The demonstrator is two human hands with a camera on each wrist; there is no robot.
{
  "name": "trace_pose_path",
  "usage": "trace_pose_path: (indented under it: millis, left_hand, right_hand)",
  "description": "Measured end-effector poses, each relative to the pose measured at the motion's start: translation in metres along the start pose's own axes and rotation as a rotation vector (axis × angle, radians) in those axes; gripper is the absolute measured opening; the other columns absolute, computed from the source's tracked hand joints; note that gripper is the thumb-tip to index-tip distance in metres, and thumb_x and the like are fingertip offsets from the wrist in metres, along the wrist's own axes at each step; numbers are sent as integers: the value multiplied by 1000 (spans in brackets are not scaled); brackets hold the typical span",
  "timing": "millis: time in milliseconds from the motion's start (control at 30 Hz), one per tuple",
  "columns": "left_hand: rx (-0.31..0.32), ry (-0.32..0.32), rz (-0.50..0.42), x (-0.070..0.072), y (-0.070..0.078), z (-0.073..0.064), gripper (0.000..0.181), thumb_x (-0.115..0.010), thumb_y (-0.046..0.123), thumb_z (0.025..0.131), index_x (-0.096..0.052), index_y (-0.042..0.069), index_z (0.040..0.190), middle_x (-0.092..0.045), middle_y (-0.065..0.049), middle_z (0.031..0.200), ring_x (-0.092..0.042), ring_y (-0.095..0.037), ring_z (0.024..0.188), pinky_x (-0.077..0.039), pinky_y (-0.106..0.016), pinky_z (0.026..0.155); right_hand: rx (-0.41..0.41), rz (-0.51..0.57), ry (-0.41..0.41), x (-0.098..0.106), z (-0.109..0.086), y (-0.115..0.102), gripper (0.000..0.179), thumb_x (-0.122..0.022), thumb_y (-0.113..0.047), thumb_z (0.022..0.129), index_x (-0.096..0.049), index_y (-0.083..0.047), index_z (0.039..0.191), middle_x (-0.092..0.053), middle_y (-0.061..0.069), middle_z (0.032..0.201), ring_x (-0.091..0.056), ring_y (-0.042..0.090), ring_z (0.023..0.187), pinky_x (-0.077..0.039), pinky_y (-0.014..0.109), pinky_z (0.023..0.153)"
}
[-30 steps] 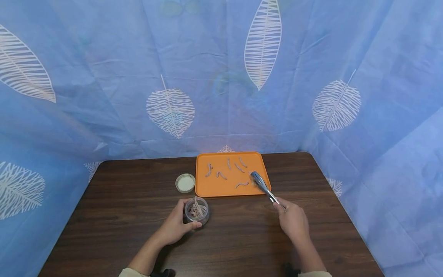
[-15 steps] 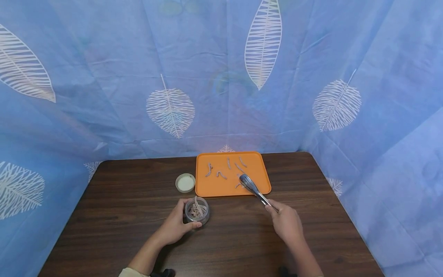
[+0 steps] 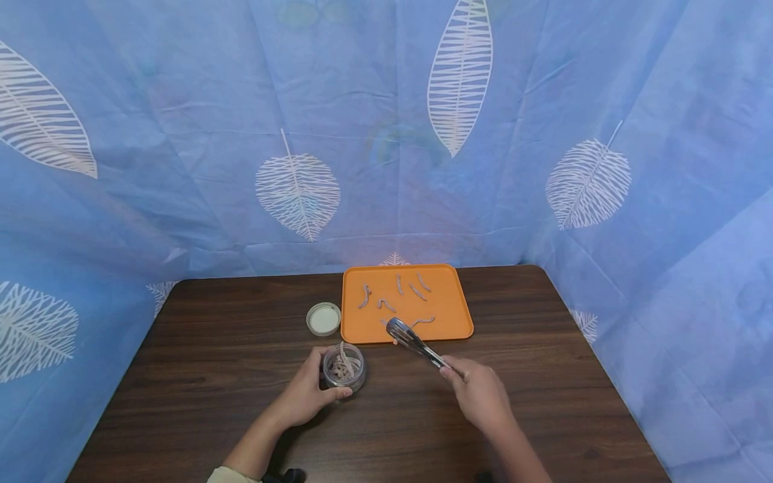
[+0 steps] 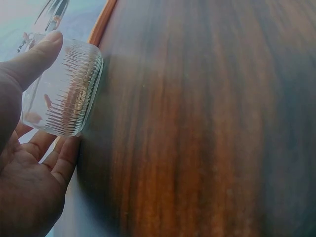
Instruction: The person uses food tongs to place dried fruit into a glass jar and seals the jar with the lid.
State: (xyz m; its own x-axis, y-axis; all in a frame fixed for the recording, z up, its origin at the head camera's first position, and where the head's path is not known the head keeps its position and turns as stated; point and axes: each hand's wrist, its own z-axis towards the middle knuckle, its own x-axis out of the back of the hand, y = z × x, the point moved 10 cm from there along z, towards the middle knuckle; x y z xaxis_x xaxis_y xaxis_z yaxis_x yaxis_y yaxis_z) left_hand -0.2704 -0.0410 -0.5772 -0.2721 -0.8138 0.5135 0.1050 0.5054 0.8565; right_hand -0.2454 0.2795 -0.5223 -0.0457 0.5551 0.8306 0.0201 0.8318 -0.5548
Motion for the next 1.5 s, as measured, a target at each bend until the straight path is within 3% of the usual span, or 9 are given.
trace_pose_path:
  millis: [300, 500, 633, 800, 967, 1233, 1500]
  left_hand:
    - [-6, 10, -8, 0, 1, 1, 84, -91, 42, 90, -44, 10, 152, -53, -17, 158, -54, -39, 144, -45, -63, 116]
    - [-8, 17, -2, 0, -1, 2, 84, -91, 42, 89, -45, 11, 151, -54, -16, 157, -54, -37, 144, -45, -62, 116]
    - [-5, 17, -6, 0, -2, 2, 83, -91, 42, 89, -45, 10, 151, -54, -16, 157, -54, -37, 144, -45, -61, 116]
    - [-7, 18, -2, 1, -1, 2, 84, -91, 42, 89, -44, 10, 151, -54, -17, 157, -54, -36, 143, -45, -61, 115]
    - [-14, 18, -5, 1, -1, 2, 84, -91, 42, 89, -45, 10, 151, -54, -17, 156, -54, -36, 143, -45, -61, 116]
    - [-10, 18, 10, 1, -4, 3, 85, -91, 44, 89, -44, 11, 152, -54, -17, 156, -53, -38, 144, -45, -62, 116]
    - [-16, 23, 8, 0, -2, 2, 84, -92, 42, 88, -45, 10, 150, -55, -17, 155, -53, -39, 145, -45, -62, 117]
  right_hand:
    - [92, 1, -29, -6, -9, -28, 32, -73, -25, 104, -78, -20, 135, -80, 7, 130, -71, 11, 92, -50, 27, 70]
    - [139, -30, -27, -8, -13, -45, 30, -75, -25, 102, -80, -21, 132, -82, -1, 122, -71, 7, 92, -55, 28, 75]
    - [155, -78, -11, -6, -16, -56, 30, -75, -28, 102, -81, -22, 130, -82, 1, 124, -78, 18, 106, -63, 42, 86]
    - [188, -153, 6, -2, -18, -71, 27, -76, -29, 101, -82, -21, 127, -82, 9, 125, -78, 34, 117, -61, 58, 97]
    - [220, -219, 35, 2, -20, -83, 25, -78, -28, 100, -83, -22, 123, -83, 7, 122, -79, 33, 113, -63, 57, 95]
    - [292, -334, 84, 8, -25, -108, 23, -80, -31, 98, -84, -25, 119, -84, 2, 118, -82, 27, 104, -66, 47, 79]
    - [335, -398, 108, 6, -26, -129, 19, -82, -30, 96, -85, -24, 114, -85, -4, 110, -82, 18, 90, -58, 30, 59]
